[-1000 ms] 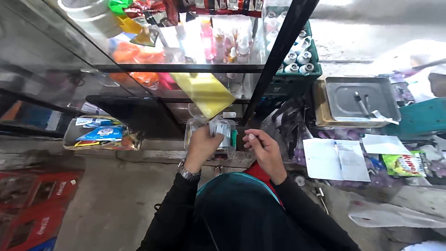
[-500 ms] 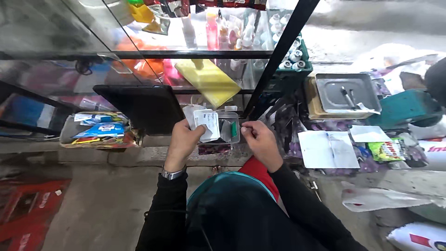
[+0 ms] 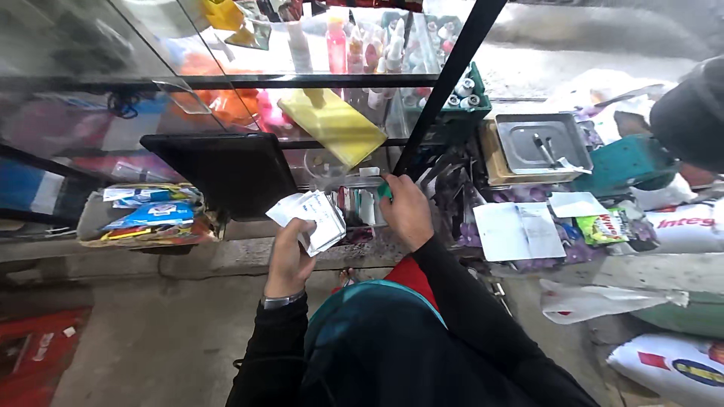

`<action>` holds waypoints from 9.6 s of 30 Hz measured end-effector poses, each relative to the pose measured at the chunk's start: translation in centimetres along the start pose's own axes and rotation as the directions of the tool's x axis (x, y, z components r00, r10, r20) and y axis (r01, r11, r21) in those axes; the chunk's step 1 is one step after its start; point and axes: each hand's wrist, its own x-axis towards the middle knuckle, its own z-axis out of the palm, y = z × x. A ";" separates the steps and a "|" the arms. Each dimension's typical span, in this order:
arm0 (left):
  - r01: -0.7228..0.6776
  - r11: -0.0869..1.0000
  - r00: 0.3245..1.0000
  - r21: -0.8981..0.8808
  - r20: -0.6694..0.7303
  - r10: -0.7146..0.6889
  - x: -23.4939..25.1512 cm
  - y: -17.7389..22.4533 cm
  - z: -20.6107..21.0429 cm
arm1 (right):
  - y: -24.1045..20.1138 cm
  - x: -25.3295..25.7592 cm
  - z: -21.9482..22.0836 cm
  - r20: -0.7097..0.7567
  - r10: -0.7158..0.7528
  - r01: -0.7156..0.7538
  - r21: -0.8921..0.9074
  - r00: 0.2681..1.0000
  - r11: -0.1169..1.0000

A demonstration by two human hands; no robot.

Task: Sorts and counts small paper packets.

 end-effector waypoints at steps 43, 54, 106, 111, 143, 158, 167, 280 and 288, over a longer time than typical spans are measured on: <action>-0.194 0.973 0.978 -0.124 0.047 0.201 -8.6 -3.4 1.9 | -5.3 -8.5 -3.2 0.034 -0.234 0.150 0.677 0.972 0.720; -0.210 0.966 0.978 -0.150 -0.014 0.210 -9.0 -2.8 0.8 | -5.5 -7.5 -2.6 0.118 -0.243 0.085 0.720 0.963 0.689; -0.202 0.978 0.969 -0.048 -0.154 0.192 -8.0 -2.9 0.8 | -5.0 -5.5 -2.8 0.319 -0.306 -0.137 0.859 0.897 0.494; -0.189 0.982 0.971 -0.024 -0.152 0.183 -8.1 -2.8 0.9 | -5.1 -5.7 -1.8 0.365 -0.328 -0.148 0.833 0.872 0.533; -0.167 0.984 0.984 -0.067 -0.069 0.162 -8.3 -3.0 0.4 | -4.8 -5.5 -2.9 0.196 -0.175 -0.016 0.710 0.965 0.704; -0.091 0.968 0.996 -0.235 -0.005 0.092 -8.6 -2.8 -0.1 | -5.2 -5.9 -5.3 0.122 -0.169 0.005 0.796 0.978 0.605; -0.164 0.982 0.978 -0.090 -0.144 0.150 -8.6 -3.0 0.7 | -5.1 -6.1 -4.2 0.281 -0.288 -0.007 0.727 0.915 0.686; -0.067 0.967 0.998 -0.245 0.006 0.070 -8.5 -2.9 -0.3 | -4.1 -6.1 -6.2 0.164 -0.108 -0.095 0.877 0.981 0.471; -0.112 0.988 0.988 -0.107 -0.121 0.098 -8.8 -3.1 0.3 | -4.9 -6.2 -5.6 0.239 -0.181 -0.130 0.874 0.954 0.468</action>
